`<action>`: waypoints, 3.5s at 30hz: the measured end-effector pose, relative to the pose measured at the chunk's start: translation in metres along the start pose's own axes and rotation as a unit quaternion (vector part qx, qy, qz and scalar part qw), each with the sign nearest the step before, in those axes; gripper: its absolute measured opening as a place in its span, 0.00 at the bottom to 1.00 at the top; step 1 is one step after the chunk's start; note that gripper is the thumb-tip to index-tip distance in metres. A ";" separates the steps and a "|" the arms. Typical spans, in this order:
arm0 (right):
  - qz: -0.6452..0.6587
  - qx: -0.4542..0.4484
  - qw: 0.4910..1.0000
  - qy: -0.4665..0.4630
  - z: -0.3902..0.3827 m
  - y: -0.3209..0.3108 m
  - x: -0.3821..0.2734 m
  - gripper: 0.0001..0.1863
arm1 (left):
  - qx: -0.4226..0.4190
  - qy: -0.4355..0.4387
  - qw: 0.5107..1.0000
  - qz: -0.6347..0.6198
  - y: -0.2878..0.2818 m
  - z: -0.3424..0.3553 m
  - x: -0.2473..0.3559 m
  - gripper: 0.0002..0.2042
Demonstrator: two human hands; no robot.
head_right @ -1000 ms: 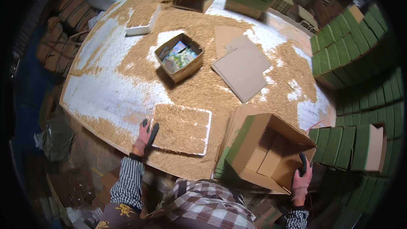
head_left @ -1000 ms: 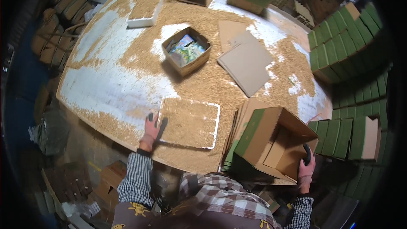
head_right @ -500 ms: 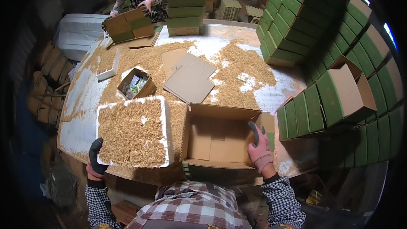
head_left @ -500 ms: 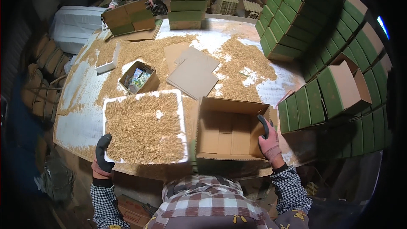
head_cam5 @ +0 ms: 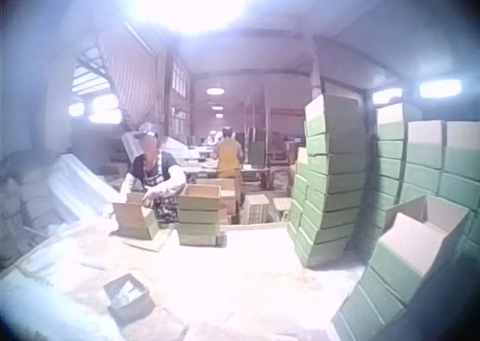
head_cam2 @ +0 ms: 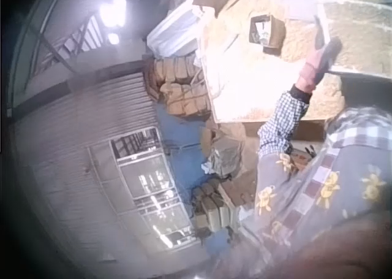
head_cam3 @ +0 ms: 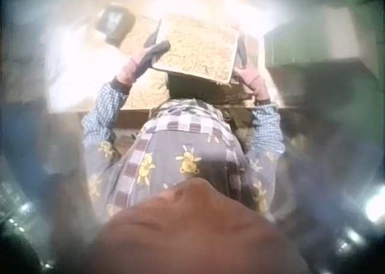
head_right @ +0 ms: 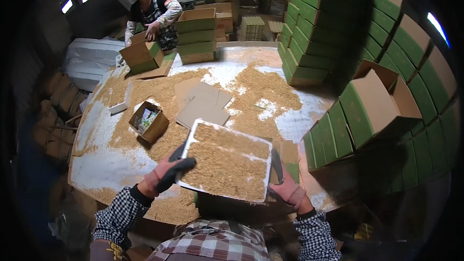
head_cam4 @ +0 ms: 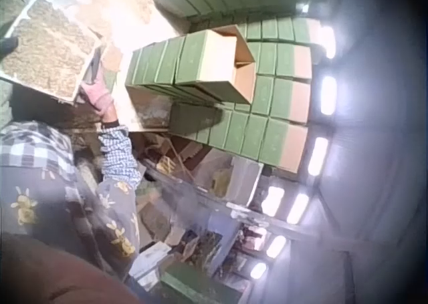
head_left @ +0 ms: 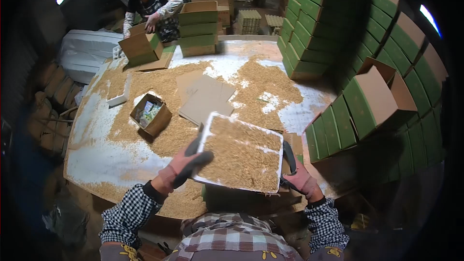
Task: The person assembles cardboard boxes by folding them, places trays filled with chaff and small packets inside the boxes, and closes them. The person then stacks the finished boxes and sweeps leftover chaff off the work table.
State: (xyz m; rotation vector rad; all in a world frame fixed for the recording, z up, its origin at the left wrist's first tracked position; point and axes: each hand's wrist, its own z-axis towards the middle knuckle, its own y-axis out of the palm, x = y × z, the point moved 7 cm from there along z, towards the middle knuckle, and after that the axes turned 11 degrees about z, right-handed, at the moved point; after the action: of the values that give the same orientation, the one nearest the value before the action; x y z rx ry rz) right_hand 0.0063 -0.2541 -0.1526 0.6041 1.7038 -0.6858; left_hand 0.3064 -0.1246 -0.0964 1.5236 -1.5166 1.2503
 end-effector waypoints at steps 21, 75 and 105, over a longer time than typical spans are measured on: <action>-0.081 -0.155 0.970 0.168 0.329 0.089 -0.016 0.44 | 0.206 -0.141 0.693 0.677 -0.378 0.152 -0.172 0.21; -0.175 0.315 0.884 -0.298 0.010 -0.008 -0.121 0.20 | 0.343 0.084 0.925 0.141 -0.219 0.104 -0.073 0.07; -0.433 -0.107 0.836 -0.319 -0.002 0.071 -0.075 0.17 | 0.178 0.408 0.740 0.504 0.006 -0.047 0.088 0.13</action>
State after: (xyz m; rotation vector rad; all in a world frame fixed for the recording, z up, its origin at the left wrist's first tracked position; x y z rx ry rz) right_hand 0.0715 -0.2060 -0.0885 -0.5838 1.3120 -1.1431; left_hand 0.2818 -0.1135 -0.0004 0.0030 -1.4630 2.4797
